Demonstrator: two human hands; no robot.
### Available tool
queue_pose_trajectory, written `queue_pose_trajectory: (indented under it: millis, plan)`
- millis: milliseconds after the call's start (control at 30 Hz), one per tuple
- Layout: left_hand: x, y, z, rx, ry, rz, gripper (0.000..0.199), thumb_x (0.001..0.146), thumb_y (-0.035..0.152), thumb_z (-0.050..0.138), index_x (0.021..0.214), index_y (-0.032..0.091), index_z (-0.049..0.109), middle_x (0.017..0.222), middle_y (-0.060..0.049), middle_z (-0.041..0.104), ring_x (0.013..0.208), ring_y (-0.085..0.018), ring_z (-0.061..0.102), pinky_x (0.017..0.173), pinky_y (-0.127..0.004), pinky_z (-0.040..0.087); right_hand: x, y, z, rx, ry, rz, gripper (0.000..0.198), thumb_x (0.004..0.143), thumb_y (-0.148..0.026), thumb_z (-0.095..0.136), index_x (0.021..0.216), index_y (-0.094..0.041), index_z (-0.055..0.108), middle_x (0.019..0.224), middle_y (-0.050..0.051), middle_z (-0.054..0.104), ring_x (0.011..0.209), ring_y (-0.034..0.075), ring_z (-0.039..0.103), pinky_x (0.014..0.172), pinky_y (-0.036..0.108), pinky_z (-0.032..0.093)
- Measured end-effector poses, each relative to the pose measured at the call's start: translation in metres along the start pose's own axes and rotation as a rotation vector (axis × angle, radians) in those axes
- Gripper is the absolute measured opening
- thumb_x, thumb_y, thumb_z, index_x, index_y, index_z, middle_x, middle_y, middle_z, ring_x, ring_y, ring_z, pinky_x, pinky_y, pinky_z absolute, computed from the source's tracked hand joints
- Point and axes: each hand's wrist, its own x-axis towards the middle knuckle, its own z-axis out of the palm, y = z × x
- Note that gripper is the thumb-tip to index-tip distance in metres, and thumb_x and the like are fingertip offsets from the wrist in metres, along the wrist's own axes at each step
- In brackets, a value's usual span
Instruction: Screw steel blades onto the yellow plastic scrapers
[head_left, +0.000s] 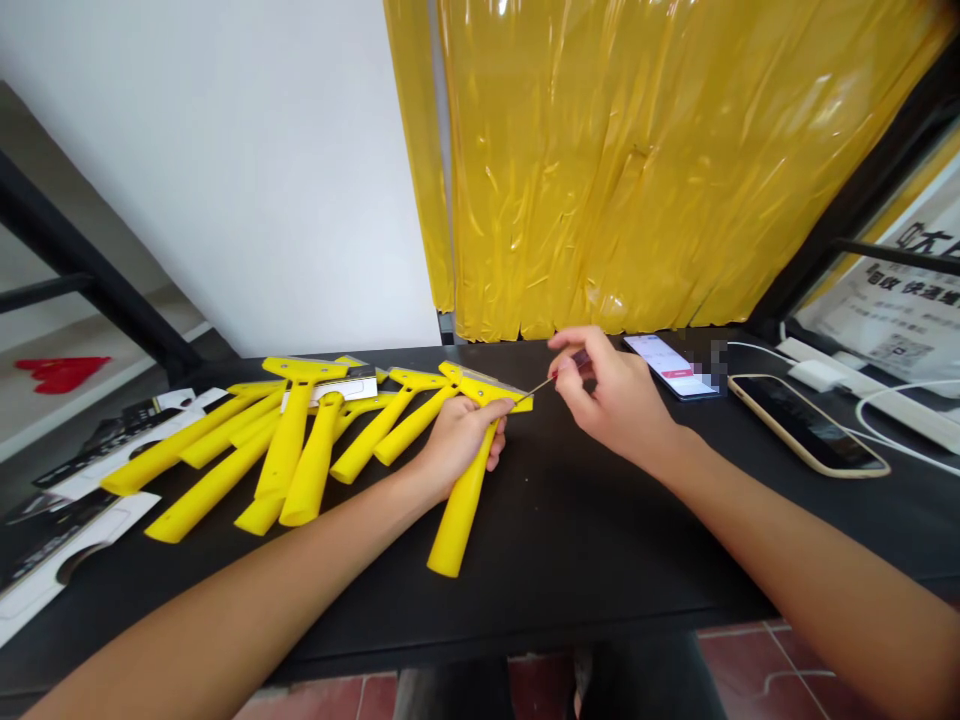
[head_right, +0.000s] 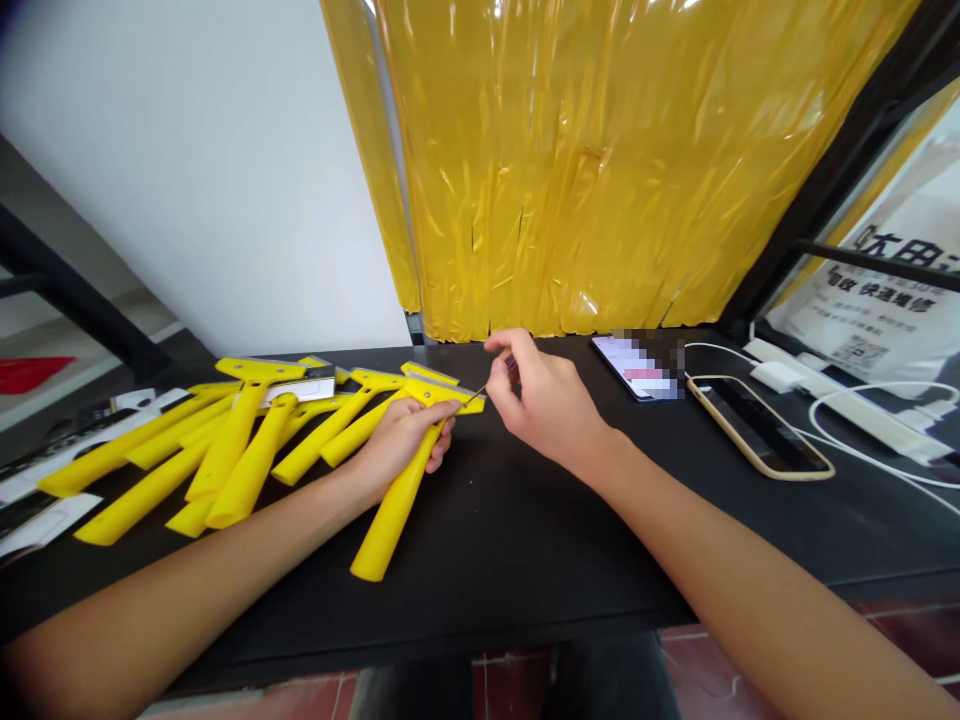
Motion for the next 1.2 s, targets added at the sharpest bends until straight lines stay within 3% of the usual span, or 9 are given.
queue_pose_trajectory:
  millis: [67, 167, 367, 600, 700, 867, 933, 1100, 1200]
  plan:
    - [-0.001, 0.0, 0.001, 0.008, 0.012, 0.002, 0.035, 0.085, 0.035, 0.066, 0.058, 0.017, 0.052, 0.045, 0.001, 0.048, 0.035, -0.009, 0.044, 0.037, -0.021, 0.032, 0.001, -0.001, -0.003, -0.123, -0.004, 0.017, 0.007, 0.096, -0.025, 0.053, 0.092, -0.021, 0.056, 0.071, 0.0, 0.066, 0.059, 0.015, 0.062, 0.058, 0.028, 0.044]
    - [-0.001, -0.001, 0.001, 0.001, 0.014, 0.015, 0.038, 0.089, 0.04, 0.061, 0.06, 0.017, 0.054, 0.046, 0.0, 0.049, 0.036, -0.01, 0.044, 0.037, -0.022, 0.034, 0.004, 0.0, -0.007, -0.123, -0.036, 0.051, 0.024, 0.1, -0.034, 0.049, 0.08, -0.021, 0.052, 0.061, -0.002, 0.059, 0.052, 0.013, 0.055, 0.054, 0.028, 0.038]
    - [0.0, -0.003, 0.003, -0.062, 0.051, 0.007, 0.044, 0.089, 0.05, 0.062, 0.061, 0.017, 0.054, 0.049, 0.0, 0.048, 0.038, -0.01, 0.044, 0.036, -0.023, 0.035, 0.007, 0.003, -0.013, 0.009, -0.158, 0.03, 0.022, 0.103, -0.032, 0.043, 0.118, -0.022, 0.056, 0.075, 0.0, 0.065, 0.062, 0.015, 0.06, 0.06, 0.027, 0.042]
    - [-0.001, 0.002, 0.002, -0.02, 0.051, -0.014, 0.041, 0.092, 0.042, 0.057, 0.059, 0.018, 0.05, 0.045, 0.001, 0.046, 0.035, -0.01, 0.042, 0.035, -0.023, 0.034, 0.007, 0.002, -0.018, -0.039, -0.329, -0.2, 0.042, 0.101, -0.024, 0.042, 0.143, -0.024, 0.042, 0.109, 0.009, 0.069, 0.085, 0.021, 0.066, 0.073, 0.032, 0.048]
    - [-0.001, 0.002, 0.002, -0.001, 0.038, -0.011, 0.042, 0.093, 0.043, 0.056, 0.06, 0.019, 0.05, 0.044, 0.001, 0.047, 0.034, -0.011, 0.043, 0.035, -0.023, 0.034, 0.006, 0.005, -0.016, -0.071, -0.296, -0.171, 0.04, 0.101, -0.026, 0.043, 0.141, -0.023, 0.046, 0.1, 0.007, 0.07, 0.079, 0.019, 0.066, 0.069, 0.031, 0.048]
    - [-0.004, 0.002, 0.004, 0.046, 0.03, 0.003, 0.043, 0.092, 0.044, 0.057, 0.059, 0.019, 0.051, 0.044, 0.0, 0.048, 0.035, -0.011, 0.043, 0.036, -0.023, 0.035, 0.006, 0.007, -0.012, -0.124, -0.096, 0.006, 0.02, 0.1, -0.033, 0.049, 0.107, -0.022, 0.065, 0.074, 0.0, 0.069, 0.059, 0.014, 0.061, 0.059, 0.027, 0.042]
    - [-0.005, 0.003, 0.004, 0.049, 0.031, 0.01, 0.042, 0.092, 0.044, 0.057, 0.059, 0.018, 0.051, 0.044, 0.0, 0.048, 0.035, -0.011, 0.044, 0.037, -0.023, 0.035, 0.007, 0.005, -0.012, -0.069, -0.131, -0.004, 0.02, 0.098, -0.026, 0.049, 0.11, -0.022, 0.064, 0.07, -0.002, 0.066, 0.054, 0.012, 0.056, 0.056, 0.026, 0.041]
    - [-0.006, 0.002, 0.005, 0.05, 0.049, 0.013, 0.042, 0.091, 0.044, 0.058, 0.059, 0.018, 0.052, 0.044, 0.0, 0.049, 0.035, -0.011, 0.045, 0.037, -0.023, 0.035, 0.006, 0.0, -0.016, -0.001, -0.25, -0.094, 0.048, 0.085, -0.014, 0.055, 0.132, -0.024, 0.053, 0.081, -0.002, 0.065, 0.064, 0.014, 0.059, 0.061, 0.026, 0.044]
    - [-0.004, 0.0, 0.004, 0.022, 0.073, 0.005, 0.04, 0.091, 0.045, 0.059, 0.061, 0.018, 0.053, 0.046, 0.0, 0.05, 0.036, -0.011, 0.046, 0.037, -0.023, 0.036, 0.005, 0.0, -0.015, -0.074, -0.233, -0.049, 0.024, 0.092, -0.024, 0.057, 0.115, -0.024, 0.062, 0.079, 0.0, 0.067, 0.065, 0.015, 0.061, 0.063, 0.027, 0.044]
